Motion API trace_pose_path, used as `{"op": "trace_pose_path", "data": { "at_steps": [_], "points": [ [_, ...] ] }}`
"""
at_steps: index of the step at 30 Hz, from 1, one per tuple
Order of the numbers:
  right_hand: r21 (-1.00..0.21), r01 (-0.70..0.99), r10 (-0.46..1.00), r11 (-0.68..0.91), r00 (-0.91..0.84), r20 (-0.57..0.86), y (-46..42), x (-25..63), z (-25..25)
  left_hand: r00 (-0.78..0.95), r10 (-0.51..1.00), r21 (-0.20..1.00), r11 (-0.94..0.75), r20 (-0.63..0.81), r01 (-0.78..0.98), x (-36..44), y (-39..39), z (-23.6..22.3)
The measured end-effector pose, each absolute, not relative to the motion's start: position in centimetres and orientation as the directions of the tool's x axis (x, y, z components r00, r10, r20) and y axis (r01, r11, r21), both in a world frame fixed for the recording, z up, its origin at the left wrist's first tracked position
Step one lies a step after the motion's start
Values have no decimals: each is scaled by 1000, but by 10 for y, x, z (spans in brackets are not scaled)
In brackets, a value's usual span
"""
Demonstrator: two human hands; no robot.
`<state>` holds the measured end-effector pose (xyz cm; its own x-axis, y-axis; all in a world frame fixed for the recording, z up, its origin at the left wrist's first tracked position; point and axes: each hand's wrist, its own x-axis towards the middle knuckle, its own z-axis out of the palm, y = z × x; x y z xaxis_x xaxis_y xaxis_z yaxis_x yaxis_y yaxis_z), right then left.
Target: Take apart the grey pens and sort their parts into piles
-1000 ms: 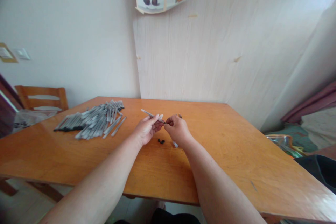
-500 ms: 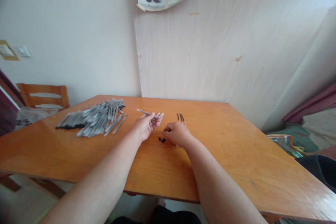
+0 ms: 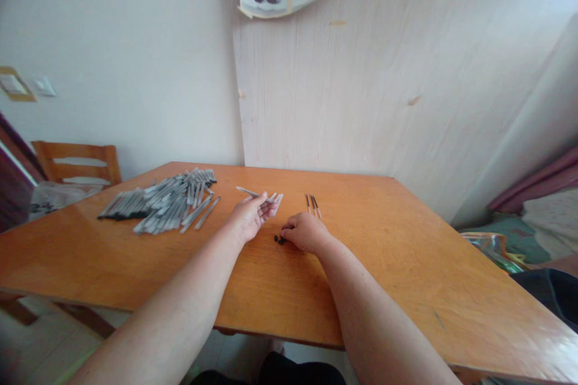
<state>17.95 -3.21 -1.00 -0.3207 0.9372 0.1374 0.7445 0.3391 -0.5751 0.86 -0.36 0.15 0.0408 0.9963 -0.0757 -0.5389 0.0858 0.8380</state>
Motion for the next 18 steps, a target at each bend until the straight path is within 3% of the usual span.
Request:
{"op": "trace_pose_path", "data": {
  "at_steps": [9,13,18],
  "points": [
    [-556,767,946,321,-228,232,-30,179,-6,59,995,839,98,-79,-536,9,-6,2],
    [-598,739,927,311,-97,362,-31,177,2,107,991,856,127,-84,-501,11,-9,3],
    [-662,684,916,308,-25,401,-36,174,8,166,981,865,165,-96,-475,15,-11,2]
  ]
}}
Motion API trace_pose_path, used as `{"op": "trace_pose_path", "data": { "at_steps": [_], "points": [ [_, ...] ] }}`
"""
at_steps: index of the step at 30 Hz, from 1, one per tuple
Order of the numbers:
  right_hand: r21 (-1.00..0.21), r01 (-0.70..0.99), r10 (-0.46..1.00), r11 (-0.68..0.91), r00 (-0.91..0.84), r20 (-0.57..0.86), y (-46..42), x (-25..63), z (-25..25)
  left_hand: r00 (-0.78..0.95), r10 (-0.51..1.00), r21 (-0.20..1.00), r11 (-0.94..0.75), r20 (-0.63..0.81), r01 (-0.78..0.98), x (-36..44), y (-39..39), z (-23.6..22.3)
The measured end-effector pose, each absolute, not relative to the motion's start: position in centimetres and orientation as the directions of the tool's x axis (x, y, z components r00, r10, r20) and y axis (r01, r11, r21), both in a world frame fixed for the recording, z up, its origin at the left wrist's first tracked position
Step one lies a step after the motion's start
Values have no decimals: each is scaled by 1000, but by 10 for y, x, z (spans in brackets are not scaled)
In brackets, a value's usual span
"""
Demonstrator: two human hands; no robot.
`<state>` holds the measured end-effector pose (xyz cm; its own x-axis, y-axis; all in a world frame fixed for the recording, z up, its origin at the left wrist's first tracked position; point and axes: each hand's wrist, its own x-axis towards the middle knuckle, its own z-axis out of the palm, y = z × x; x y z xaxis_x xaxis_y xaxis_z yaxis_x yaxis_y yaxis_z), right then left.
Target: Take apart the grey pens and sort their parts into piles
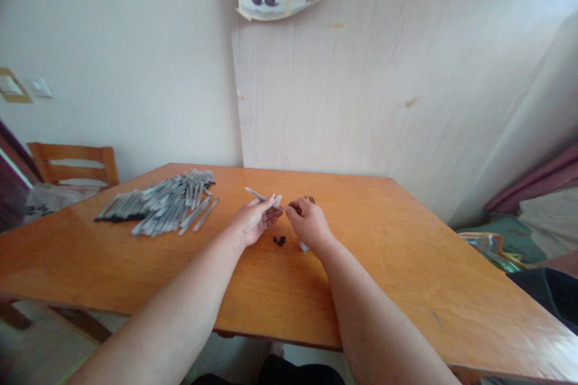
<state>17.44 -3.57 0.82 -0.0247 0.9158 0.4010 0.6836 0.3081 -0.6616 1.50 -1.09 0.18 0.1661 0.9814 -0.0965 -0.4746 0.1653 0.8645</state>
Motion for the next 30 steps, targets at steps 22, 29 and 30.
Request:
{"op": "trace_pose_path", "data": {
  "at_steps": [22,29,30],
  "points": [
    [-471,822,925,319,-162,344,-29,201,8,-138,986,845,6,-95,-535,-14,10,3],
    [-440,882,961,170,-49,273,-21,217,7,-339,938,898,-90,-69,-431,-26,25,-5],
    [-440,891,966,111,8,260,-19,219,7,-355,933,919,-96,-50,-382,-26,26,-8]
  ]
}}
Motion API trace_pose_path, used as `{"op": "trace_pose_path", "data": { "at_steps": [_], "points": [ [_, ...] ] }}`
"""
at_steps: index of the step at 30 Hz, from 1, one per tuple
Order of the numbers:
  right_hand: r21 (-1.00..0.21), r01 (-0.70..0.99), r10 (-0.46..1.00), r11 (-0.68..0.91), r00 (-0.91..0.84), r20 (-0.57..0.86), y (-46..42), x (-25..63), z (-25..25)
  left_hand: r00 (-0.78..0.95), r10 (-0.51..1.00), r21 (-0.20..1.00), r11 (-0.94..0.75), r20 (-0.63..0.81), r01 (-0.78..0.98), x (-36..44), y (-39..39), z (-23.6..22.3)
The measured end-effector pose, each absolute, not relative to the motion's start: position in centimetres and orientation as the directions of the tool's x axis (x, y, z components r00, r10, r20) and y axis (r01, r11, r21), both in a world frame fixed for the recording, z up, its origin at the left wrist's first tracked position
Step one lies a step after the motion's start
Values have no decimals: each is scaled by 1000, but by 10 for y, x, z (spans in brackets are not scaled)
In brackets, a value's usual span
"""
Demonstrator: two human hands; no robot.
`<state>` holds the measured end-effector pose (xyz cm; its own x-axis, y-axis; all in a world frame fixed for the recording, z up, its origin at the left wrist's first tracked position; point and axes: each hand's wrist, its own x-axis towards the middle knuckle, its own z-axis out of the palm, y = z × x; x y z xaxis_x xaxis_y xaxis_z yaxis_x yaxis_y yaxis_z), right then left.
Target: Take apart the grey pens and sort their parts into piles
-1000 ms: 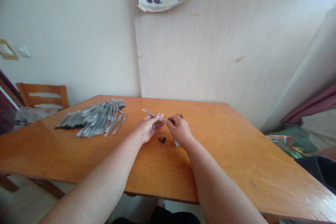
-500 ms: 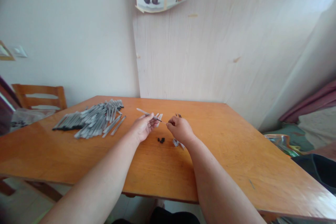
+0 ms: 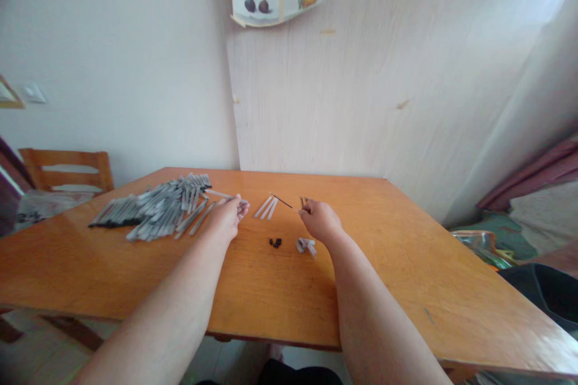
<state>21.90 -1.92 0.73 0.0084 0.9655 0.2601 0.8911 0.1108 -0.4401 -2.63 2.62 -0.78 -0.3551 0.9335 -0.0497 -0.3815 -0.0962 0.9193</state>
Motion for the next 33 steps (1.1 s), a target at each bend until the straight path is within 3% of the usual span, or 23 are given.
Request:
{"op": "trace_pose_path", "data": {
  "at_steps": [5,9,13,19,33],
  "points": [
    [-428,888,947,-171,268,178,-15,229,9,-385,916,993,-101,113,52,-25,32,-21],
    [-404,871,930,-280,350,110,-16,231,8,-363,899,904,-77,246,421,-26,33,-27],
    [-399,856,922,-328,382,62,-16,228,6,-363,891,783,14,272,622,-27,31,-25],
    [-382,855,924,-350,383,11,-16,224,4,-280,918,611,53,281,790,-30,25,-18],
    [-418,855,932,-306,360,54,-17,224,4,-153,948,397,32,279,917,-36,23,-20]
  ]
}}
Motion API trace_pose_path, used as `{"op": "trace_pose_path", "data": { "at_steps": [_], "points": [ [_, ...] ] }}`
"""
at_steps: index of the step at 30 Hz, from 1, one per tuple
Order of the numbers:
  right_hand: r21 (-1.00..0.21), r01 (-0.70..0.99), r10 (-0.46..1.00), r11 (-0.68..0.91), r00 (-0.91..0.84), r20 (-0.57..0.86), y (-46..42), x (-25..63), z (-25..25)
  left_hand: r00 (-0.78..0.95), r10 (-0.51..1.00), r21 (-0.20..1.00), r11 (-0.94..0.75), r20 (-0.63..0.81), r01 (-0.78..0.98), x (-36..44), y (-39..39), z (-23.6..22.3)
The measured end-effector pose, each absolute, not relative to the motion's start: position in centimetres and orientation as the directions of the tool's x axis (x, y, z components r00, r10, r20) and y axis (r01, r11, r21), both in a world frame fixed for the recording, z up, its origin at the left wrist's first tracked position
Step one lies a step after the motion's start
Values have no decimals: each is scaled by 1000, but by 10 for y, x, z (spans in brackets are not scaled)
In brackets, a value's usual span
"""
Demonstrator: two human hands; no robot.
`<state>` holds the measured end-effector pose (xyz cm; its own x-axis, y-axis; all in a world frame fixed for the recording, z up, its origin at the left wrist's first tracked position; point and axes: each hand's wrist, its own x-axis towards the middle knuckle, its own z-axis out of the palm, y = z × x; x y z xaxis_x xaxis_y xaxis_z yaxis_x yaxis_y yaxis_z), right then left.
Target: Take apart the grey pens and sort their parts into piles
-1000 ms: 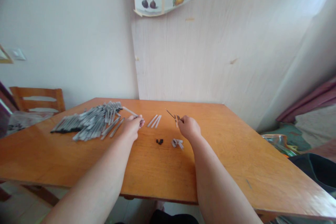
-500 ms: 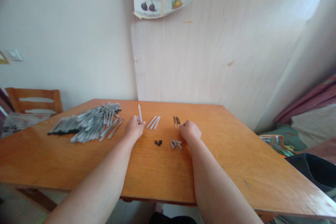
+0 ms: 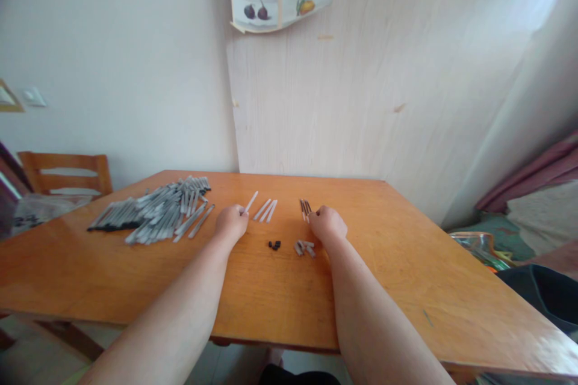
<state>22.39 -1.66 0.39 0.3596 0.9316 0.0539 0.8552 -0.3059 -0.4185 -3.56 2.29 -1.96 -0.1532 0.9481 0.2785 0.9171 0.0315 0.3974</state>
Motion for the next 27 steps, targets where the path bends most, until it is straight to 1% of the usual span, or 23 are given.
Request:
{"op": "trace_pose_path", "data": {
  "at_steps": [6,9,16,27],
  "points": [
    [-423,852,924,-307,373,81,-13,226,1,-90,953,313,-6,291,950,-34,21,-18],
    [-431,848,921,-308,379,88,-12,227,1,-73,949,304,-25,307,952,-35,24,-21],
    [-435,849,922,-301,375,93,-12,227,1,-84,951,389,-41,298,920,-34,30,-25],
    [-445,847,923,-292,371,100,-12,226,2,-29,944,459,-133,328,879,-30,34,-28]
  ]
}}
